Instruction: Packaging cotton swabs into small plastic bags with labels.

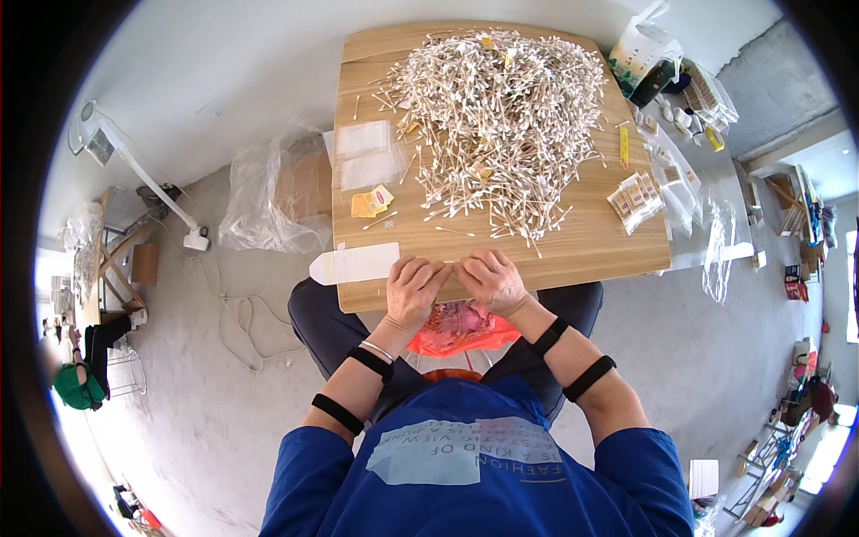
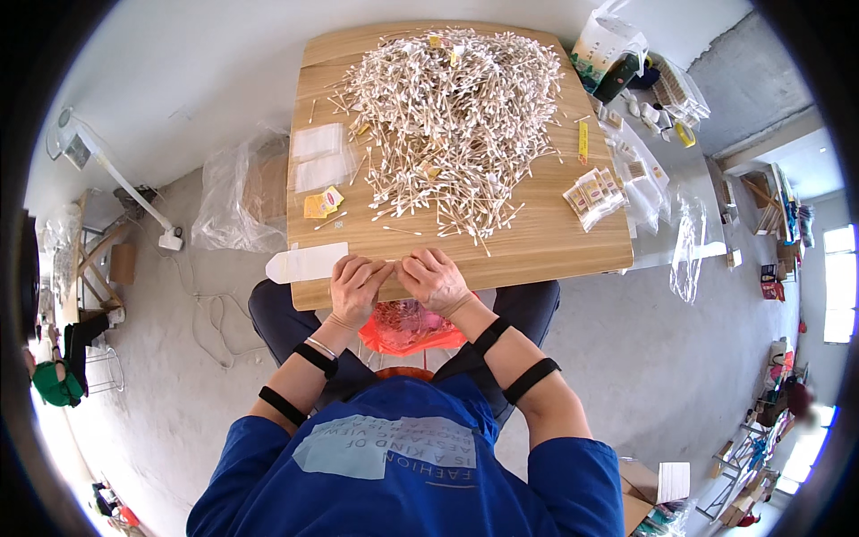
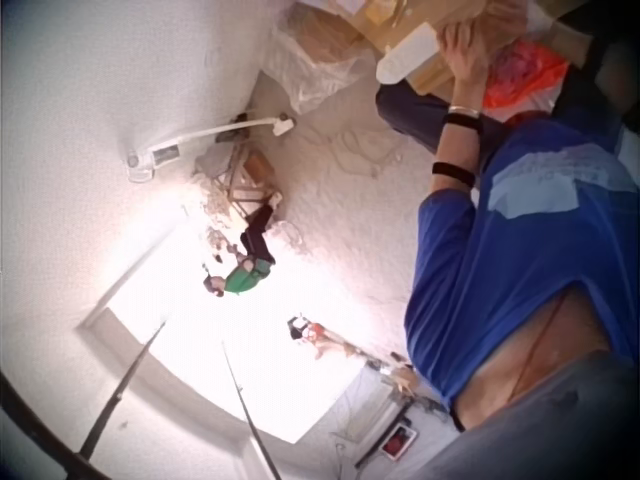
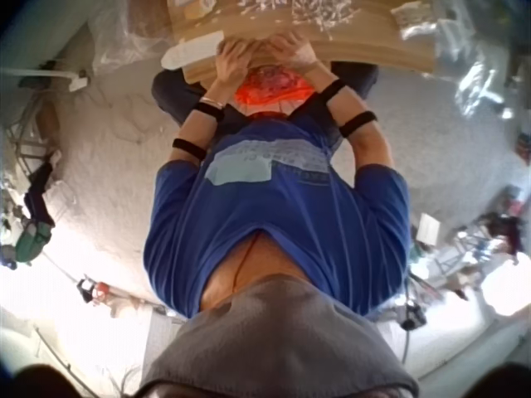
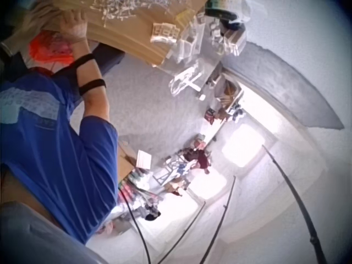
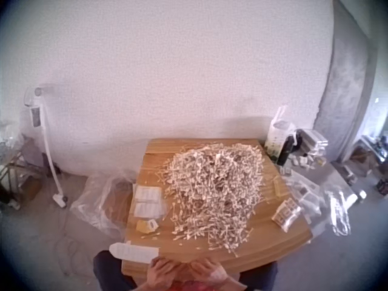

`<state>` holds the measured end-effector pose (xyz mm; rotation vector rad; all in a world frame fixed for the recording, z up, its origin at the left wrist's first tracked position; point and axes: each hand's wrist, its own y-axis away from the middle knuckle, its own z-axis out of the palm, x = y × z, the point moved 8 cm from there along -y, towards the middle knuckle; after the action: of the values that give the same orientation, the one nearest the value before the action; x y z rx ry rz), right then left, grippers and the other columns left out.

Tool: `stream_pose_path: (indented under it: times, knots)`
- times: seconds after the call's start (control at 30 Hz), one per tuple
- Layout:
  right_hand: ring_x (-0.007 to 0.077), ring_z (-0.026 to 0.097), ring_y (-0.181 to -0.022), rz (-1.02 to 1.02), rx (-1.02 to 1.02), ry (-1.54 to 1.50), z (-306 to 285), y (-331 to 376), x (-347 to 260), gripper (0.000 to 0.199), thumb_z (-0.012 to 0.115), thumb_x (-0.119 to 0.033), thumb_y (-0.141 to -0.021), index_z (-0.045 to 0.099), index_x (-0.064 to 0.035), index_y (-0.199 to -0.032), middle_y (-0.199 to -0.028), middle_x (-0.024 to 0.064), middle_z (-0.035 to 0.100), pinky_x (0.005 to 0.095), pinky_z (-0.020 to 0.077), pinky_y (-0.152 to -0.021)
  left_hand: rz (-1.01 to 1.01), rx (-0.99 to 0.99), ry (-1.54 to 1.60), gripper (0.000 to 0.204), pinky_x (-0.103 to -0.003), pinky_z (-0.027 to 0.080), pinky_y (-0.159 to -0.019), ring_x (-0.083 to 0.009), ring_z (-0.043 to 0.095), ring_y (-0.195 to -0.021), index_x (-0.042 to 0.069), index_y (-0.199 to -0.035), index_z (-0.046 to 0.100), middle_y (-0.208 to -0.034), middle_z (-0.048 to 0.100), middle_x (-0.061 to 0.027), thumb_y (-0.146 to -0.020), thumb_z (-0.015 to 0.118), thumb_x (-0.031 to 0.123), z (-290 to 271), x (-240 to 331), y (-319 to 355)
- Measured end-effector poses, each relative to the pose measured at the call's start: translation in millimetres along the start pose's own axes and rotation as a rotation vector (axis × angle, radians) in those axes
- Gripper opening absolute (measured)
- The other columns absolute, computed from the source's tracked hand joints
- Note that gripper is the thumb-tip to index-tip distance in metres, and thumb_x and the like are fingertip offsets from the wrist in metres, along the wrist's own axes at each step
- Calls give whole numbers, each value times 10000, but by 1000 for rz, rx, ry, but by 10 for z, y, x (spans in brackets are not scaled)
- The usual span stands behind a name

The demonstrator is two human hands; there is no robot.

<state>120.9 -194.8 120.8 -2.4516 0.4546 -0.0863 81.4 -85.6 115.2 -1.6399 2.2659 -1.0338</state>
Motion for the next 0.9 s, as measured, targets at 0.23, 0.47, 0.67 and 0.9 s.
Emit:
stream_pose_path:
  times: [0.23, 0.47, 0.67, 0.9]
  knots:
    - [204, 556, -984, -22, -10, 57, 55, 34, -33, 204, 602, -171, -697, 647, -68, -867, -941, 33, 565, 330, 489, -787, -21, -34, -75, 354, -376, 424, -944, -152, 586, -965, 148, -1030, 711, -1036, 652, 44, -687, 637, 109, 21, -5, 54]
    - [211, 553, -991, -19, -7, 79, 56, 32, -7, 188, 591, -185, -710, 640, -76, -855, -954, 38, 571, 333, 486, -801, -49, -49, -87, 367, -368, 412, -935, -143, 590, -966, 156, -1045, 710, -1026, 653, 56, -693, 654, 69, 52, -9, 34]
    - [211, 546, -1000, -37, -21, 73, 66, 18, -34, 195, 583, -192, -718, 643, -73, -861, -958, 42, 567, 337, 486, -803, -59, -26, -98, 361, -361, 402, -931, -140, 590, -965, 162, -1036, 710, -1023, 651, 57, -689, 663, 71, 46, -5, 41]
    - [221, 547, -1001, 3, -44, 32, 47, 29, -13, 223, 596, -168, -715, 657, -62, -901, -955, 37, 562, 347, 491, -808, -50, -27, -96, 308, -367, 399, -936, -143, 577, -950, 145, -1021, 704, -1017, 638, 58, -721, 639, 132, 38, 6, 34]
